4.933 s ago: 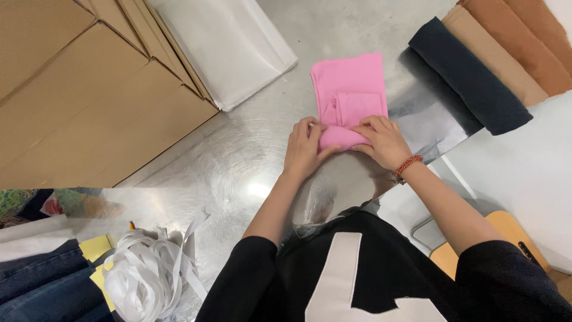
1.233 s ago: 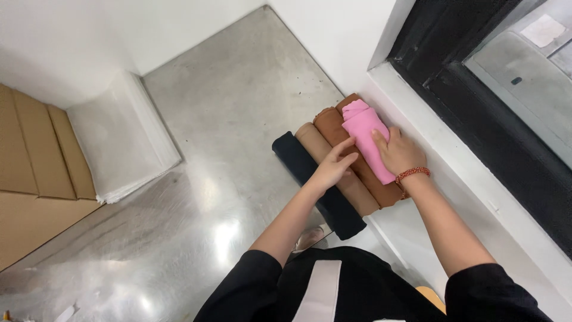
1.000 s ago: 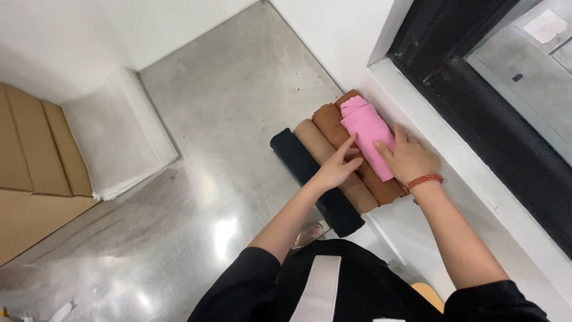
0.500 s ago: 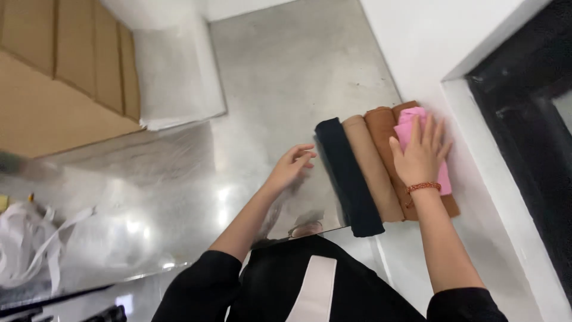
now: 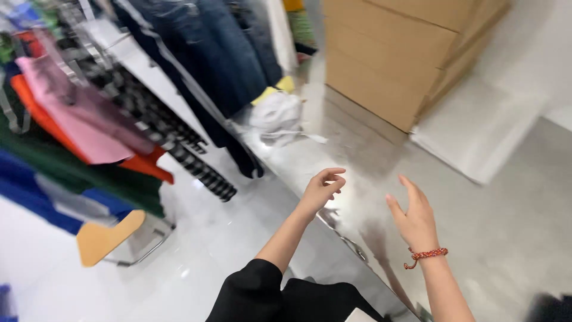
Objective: The person takes a pink long-sleeved top from a clothing rack, lays it on a metal table, and folds it neatly. They then take an orange long-sleeved top from the rack and fold it in the same manner, placing it on the table.
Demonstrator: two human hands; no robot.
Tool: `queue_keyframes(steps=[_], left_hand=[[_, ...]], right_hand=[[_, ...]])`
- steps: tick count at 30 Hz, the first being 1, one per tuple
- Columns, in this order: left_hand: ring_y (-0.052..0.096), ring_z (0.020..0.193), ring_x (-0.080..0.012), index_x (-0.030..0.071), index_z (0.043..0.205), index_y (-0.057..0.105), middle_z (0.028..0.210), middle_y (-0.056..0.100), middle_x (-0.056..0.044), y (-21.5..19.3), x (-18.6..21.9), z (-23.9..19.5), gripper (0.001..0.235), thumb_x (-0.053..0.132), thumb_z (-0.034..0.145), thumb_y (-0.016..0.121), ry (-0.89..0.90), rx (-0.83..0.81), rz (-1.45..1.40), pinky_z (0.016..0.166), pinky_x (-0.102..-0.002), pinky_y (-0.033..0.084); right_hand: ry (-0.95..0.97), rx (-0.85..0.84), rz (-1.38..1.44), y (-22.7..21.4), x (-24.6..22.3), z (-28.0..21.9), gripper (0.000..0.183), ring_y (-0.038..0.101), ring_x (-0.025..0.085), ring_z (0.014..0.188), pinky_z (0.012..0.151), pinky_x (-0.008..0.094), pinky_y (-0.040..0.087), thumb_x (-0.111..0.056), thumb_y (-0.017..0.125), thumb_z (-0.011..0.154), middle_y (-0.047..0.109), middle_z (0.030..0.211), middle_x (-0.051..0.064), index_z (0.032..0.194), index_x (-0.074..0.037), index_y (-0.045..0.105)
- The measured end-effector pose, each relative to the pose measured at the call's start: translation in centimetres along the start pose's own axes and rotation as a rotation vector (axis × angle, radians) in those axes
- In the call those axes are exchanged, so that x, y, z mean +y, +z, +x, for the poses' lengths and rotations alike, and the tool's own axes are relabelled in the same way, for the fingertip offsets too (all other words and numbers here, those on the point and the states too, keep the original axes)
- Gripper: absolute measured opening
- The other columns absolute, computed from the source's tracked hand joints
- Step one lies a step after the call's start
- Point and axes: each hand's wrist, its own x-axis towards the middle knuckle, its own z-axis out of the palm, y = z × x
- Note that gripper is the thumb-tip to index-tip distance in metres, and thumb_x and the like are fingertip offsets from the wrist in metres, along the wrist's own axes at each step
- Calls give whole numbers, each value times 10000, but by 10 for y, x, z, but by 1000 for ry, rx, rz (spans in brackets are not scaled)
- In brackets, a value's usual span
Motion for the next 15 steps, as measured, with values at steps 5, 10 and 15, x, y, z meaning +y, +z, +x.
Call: queue_keyframes(steps=[5,10,15], left_hand=[[648,678,-94,99,1110,822,822,749,-65,-184,22,-13,246,245,917,867,68,338,-25,554,-181,514],[593,639,-107,181,914,836,685,711,-20,-334,60,-60,301,455,1002,746,48,649,67,568,-229,494],[688,768,-131,119,941,825,770,769,-71,-448,89,-82,336,363,1067,631,160,809,81,706,-253,568]], right_hand=[[-197,-155,92,97,-173,38,556,655,262,1317,1154,519,452,-344,700,998,777,1312,-35,1528,-240,566],[-419,-211,177,226,-271,82,216,754,114,1117,1036,358,544,-366,782,985,835,1038,-112,1201,-366,788],[-505,-327,305,291,-381,95,119,787,188,1029,964,344,575,-335,814,993,845,936,-44,991,-218,829]])
